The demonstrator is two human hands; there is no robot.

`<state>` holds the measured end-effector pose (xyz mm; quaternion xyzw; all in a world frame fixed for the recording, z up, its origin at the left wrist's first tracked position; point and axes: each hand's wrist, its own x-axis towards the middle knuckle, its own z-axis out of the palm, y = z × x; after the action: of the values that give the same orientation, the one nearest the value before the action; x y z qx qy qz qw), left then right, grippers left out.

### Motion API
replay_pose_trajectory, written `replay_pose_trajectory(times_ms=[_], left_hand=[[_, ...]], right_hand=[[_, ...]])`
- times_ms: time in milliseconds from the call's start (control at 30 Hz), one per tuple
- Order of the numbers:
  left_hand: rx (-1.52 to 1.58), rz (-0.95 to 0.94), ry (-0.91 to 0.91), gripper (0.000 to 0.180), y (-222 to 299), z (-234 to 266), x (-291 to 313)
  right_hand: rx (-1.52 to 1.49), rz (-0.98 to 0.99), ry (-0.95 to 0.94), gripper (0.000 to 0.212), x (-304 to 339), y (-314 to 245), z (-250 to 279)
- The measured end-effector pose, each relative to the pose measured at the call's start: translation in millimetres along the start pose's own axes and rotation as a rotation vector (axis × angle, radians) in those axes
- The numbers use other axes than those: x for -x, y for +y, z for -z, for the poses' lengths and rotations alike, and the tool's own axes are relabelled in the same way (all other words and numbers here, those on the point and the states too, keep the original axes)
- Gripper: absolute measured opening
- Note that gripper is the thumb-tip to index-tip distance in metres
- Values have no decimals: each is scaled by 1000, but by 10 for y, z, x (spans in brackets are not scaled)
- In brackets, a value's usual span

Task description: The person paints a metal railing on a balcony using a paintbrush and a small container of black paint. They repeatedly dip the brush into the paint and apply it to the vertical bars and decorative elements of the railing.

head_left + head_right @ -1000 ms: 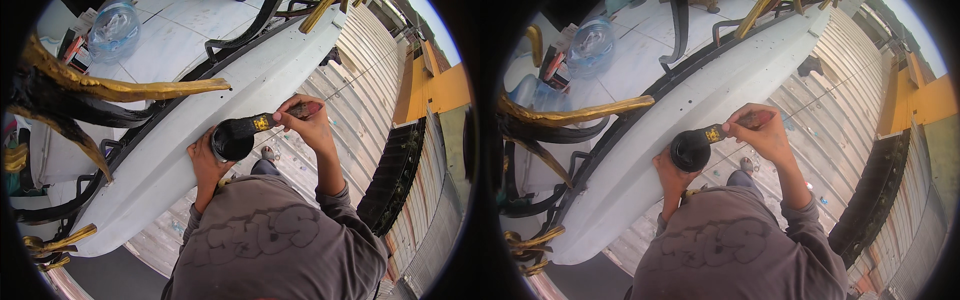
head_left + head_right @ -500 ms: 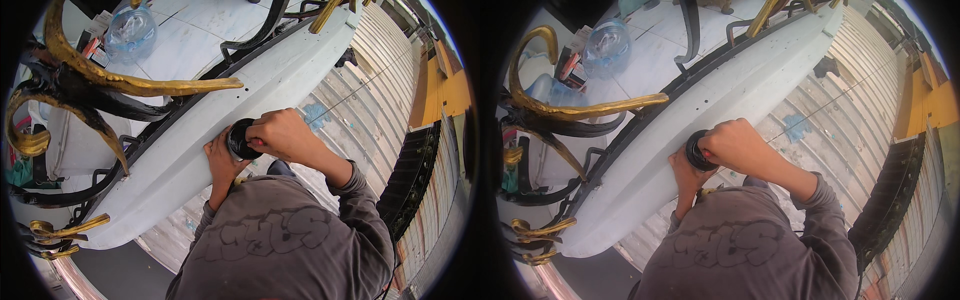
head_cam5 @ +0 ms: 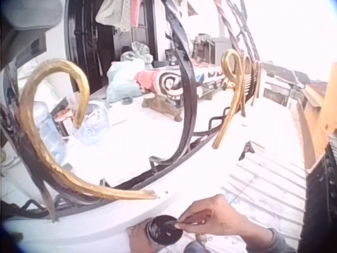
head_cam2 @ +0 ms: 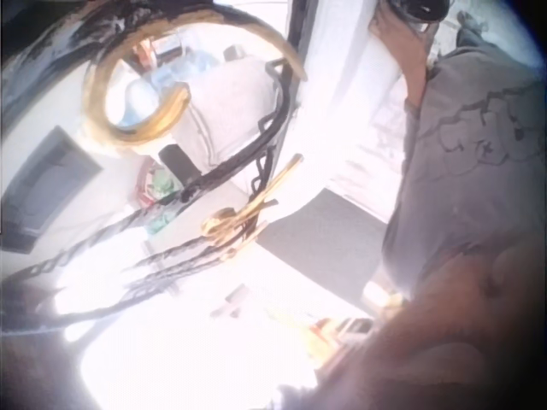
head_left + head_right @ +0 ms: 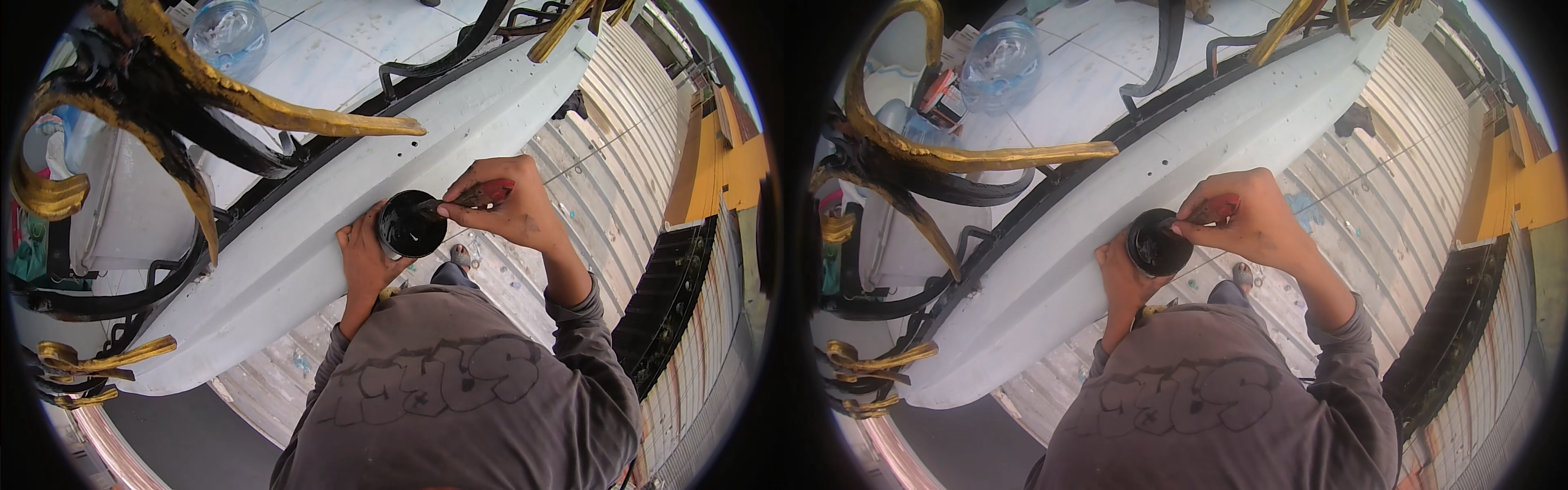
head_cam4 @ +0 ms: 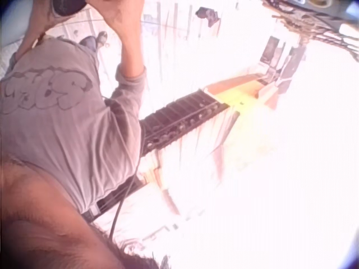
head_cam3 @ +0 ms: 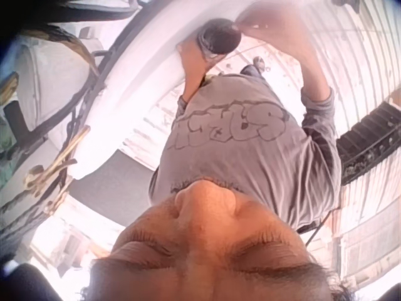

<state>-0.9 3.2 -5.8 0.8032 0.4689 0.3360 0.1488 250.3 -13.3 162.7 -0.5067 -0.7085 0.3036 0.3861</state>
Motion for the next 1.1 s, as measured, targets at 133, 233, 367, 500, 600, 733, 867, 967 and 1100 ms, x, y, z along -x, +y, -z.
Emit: replay_pose_trajectory(times_ms=[133, 233, 367, 500, 600, 733, 867, 967, 1100], left_hand=[[18, 71, -51, 99, 6, -29, 29], [60, 62, 43, 84, 42, -31, 13], [14, 23, 50, 88, 43, -49, -21], [-60, 48, 6, 89, 11, -61, 27], [-74, 77, 15, 87, 57, -44, 24], [-129, 79, -85, 96, 146, 36, -31], [-154, 90, -98, 93, 197, 92, -48], [-157, 126, -148, 90, 184, 80, -27], [-109, 85, -96, 85, 189, 52, 8]], right_hand=[[-289, -172, 112, 15, 193, 140, -71], [-343, -130, 197, 14, 273, 265, -160], [-328, -47, 131, 11, 336, 419, -163], [-521, 179, 97, 10, 405, 552, -127], [-462, 155, 38, 11, 424, 623, -115], [-590, 96, 89, 12, 439, 697, -160], [-682, 12, 78, 15, 418, 759, -207], [-655, 68, 76, 13, 402, 812, -226], [-766, -14, 153, 12, 409, 895, -239]])
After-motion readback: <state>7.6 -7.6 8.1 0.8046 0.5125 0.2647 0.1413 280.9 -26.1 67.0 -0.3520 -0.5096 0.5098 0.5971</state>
